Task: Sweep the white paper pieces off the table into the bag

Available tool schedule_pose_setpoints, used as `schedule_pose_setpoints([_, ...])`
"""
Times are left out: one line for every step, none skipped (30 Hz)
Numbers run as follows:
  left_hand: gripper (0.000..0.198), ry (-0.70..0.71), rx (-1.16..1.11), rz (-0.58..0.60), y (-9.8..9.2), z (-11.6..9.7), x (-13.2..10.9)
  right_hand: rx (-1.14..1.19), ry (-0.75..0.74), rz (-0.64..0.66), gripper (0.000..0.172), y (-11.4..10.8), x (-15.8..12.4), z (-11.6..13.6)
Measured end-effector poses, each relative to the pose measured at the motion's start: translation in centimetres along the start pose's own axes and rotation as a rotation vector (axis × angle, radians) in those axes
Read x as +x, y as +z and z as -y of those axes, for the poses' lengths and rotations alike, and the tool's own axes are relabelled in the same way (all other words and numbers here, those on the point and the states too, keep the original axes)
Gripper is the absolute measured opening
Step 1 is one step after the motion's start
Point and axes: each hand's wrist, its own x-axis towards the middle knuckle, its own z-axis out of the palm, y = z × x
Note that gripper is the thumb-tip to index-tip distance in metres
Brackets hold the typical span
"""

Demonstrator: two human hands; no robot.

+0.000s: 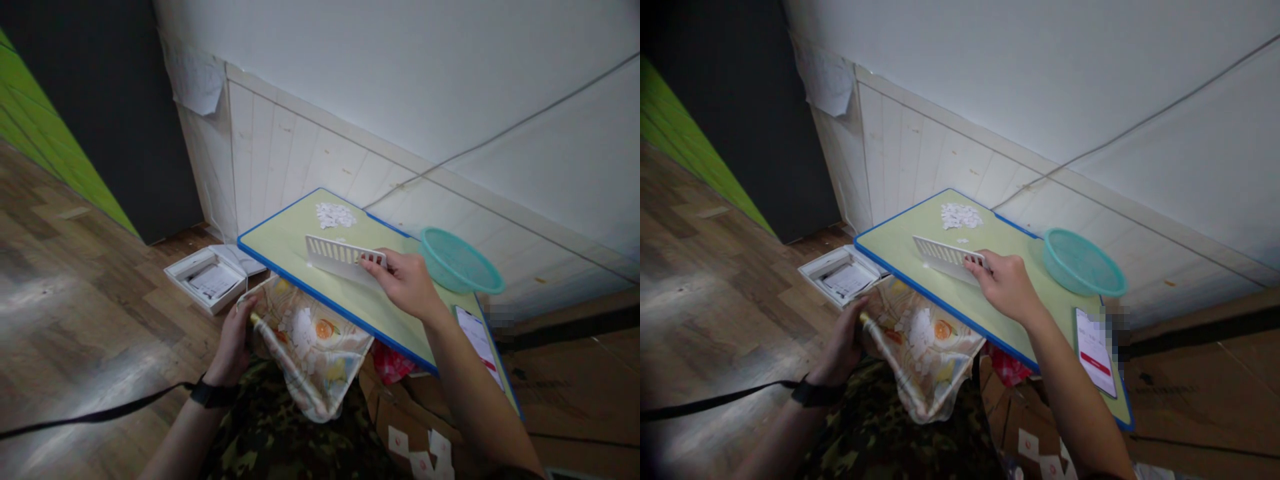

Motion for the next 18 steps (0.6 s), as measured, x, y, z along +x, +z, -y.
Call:
schedule_pose_setpoints([0.046,0.002,-0.003,-0.001,0.0,0.0,0.0,0.011,-0.004,0.006,0.027,-0.4,-0.6,0.4])
schedule_pose_setpoints([0.046,0.004,-0.002,-0.002,0.0,0.0,0.0,0.020,-0.004,0.012,0.027,-0.7,-1.2,0.7])
schedule_pose_setpoints([0.045,0.004,0.000,0.000,0.0,0.0,0.0,0.029,-0.002,0.020,0.027,-1.0,-1.8,1.0])
schedule_pose_setpoints([0.045,0.006,0.003,0.002,0.0,0.0,0.0,0.036,0.000,0.028,0.026,-1.2,-2.3,1.2])
schedule_pose_setpoints([0.046,0.007,0.006,0.009,0.1,-0.1,-0.1,0.043,0.001,0.034,0.026,-1.4,-2.7,1.4])
schedule_pose_setpoints([0.046,0.006,0.008,0.016,0.1,-0.1,-0.1,0.050,0.000,0.040,0.026,-1.6,-3.1,1.5])
schedule_pose_setpoints([0.047,-0.001,0.007,0.022,0.1,-0.2,-0.2,0.058,-0.002,0.043,0.025,-1.7,-3.3,1.6])
schedule_pose_setpoints([0.048,-0.013,0.005,0.016,0.1,-0.2,-0.2,0.067,-0.002,0.043,0.025,-1.9,-3.6,1.7])
schedule_pose_setpoints([0.049,-0.026,0.005,0.006,0.2,-0.2,-0.2,0.075,0.001,0.038,0.025,-2.1,-3.8,1.7])
schedule_pose_setpoints([0.049,-0.036,0.005,-0.007,0.2,-0.2,-0.3,0.083,0.005,0.028,0.024,-2.2,-3.9,1.7])
schedule_pose_setpoints([0.049,-0.041,0.005,-0.014,0.1,-0.2,-0.2,0.089,0.009,0.014,0.024,-2.4,-4.0,1.6])
schedule_pose_setpoints([0.049,-0.039,0.003,-0.018,0.1,-0.2,-0.2,0.091,0.015,-0.006,0.024,-2.5,-4.0,1.4])
schedule_pose_setpoints([0.048,-0.034,0.002,-0.018,0.1,-0.1,-0.2,0.085,0.024,-0.036,0.024,-2.6,-3.9,1.1])
schedule_pose_setpoints([0.048,-0.026,-0.002,-0.014,0.1,-0.1,-0.2,0.070,0.039,-0.073,0.024,-2.6,-3.7,0.6])
schedule_pose_setpoints([0.047,-0.017,-0.007,-0.009,0.1,-0.1,-0.1,0.048,0.058,-0.113,0.026,-2.5,-3.5,0.0])
schedule_pose_setpoints([0.046,-0.010,-0.008,-0.006,0.1,-0.1,-0.1,0.020,0.080,-0.156,0.027,-2.4,-3.1,-0.7])
schedule_pose_setpoints([0.045,-0.010,-0.006,-0.003,0.2,-0.1,-0.1,-0.014,0.106,-0.194,0.029,-2.1,-2.6,-1.6])
schedule_pose_setpoints([0.045,-0.010,-0.006,0.002,0.2,-0.1,-0.1,-0.046,0.123,-0.219,0.031,-1.8,-2.0,-2.6])
